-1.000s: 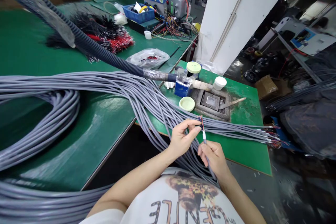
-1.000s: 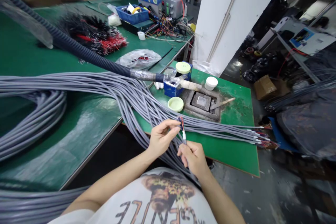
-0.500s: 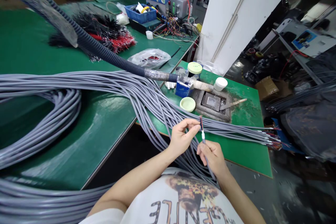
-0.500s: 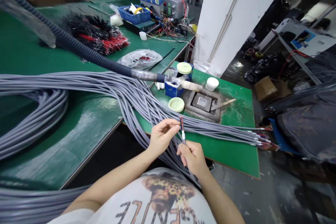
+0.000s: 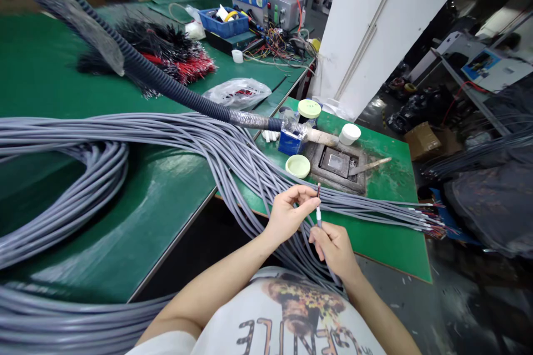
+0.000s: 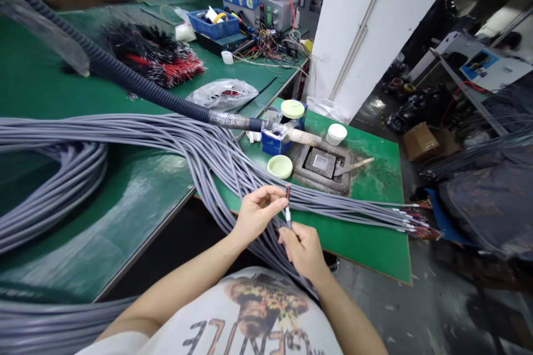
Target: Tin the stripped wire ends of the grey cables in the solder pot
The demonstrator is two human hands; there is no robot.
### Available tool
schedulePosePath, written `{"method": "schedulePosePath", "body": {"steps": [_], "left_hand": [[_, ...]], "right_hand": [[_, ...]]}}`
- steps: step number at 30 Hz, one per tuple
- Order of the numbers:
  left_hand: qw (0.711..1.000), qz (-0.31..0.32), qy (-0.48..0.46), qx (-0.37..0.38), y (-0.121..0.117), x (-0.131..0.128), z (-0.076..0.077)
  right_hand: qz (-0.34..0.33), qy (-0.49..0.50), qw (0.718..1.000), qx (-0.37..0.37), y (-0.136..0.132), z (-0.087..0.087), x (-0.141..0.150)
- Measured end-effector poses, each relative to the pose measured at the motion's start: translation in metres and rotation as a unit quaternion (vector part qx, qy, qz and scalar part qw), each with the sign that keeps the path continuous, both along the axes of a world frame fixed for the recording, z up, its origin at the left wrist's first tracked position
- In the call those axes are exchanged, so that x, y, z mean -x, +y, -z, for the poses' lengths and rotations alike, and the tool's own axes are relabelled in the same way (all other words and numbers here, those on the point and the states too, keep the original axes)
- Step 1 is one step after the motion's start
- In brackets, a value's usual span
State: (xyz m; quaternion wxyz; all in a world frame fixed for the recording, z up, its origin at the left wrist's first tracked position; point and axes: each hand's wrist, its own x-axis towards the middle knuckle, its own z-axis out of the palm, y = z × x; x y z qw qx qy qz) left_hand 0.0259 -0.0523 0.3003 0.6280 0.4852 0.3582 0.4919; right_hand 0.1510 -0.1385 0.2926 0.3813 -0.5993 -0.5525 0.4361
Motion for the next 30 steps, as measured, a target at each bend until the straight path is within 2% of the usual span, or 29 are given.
{"method": "schedulePosePath", "body": {"steps": [4,9,12,14,16,18,20,22,24,27,30], "left_hand": [[1.0,0.011,0.002,0.005,0.003,0.001,-0.003],[1.0,0.01,0.004,-0.018,0.002,0.0,0.002],[0.99,-0.038,0.035,-0.128,-0.003,0.001,0.006],[0.967,-0.065,0.068,-0.238,-0.006,0.001,0.007],[0.936,-0.07,0.099,-0.33,-0.008,0.001,0.006],[0.913,-0.07,0.122,-0.382,-0.01,0.001,0.005],[0.904,-0.069,0.131,-0.402,-0.012,0.001,0.005],[0.909,-0.064,0.128,-0.391,-0.014,0.0,0.005],[0.935,-0.058,0.106,-0.334,-0.016,-0.002,0.006],[0.987,-0.048,0.004,-0.154,-0.018,-0.009,0.008],[0.993,-0.025,-0.115,0.012,-0.019,-0.017,0.012]], "right_hand": [[0.004,-0.006,1.0,0.002,0.0,0.0,0.002],[0.01,0.016,1.0,0.008,0.0,0.001,0.002],[0.015,0.072,0.997,0.013,0.001,0.005,0.001],[0.019,0.157,0.987,0.032,0.004,0.007,0.002],[0.027,0.265,0.962,0.053,0.008,0.007,0.002],[0.036,0.35,0.934,0.064,0.014,0.003,0.003],[0.044,0.388,0.918,0.07,0.019,-0.002,0.003],[0.06,0.389,0.916,0.074,0.023,-0.006,0.004],[0.09,0.374,0.921,0.059,0.026,-0.008,0.006],[0.124,0.333,0.935,-0.006,0.03,-0.006,0.007],[0.139,0.254,0.954,-0.08,0.034,-0.003,0.007]]}}
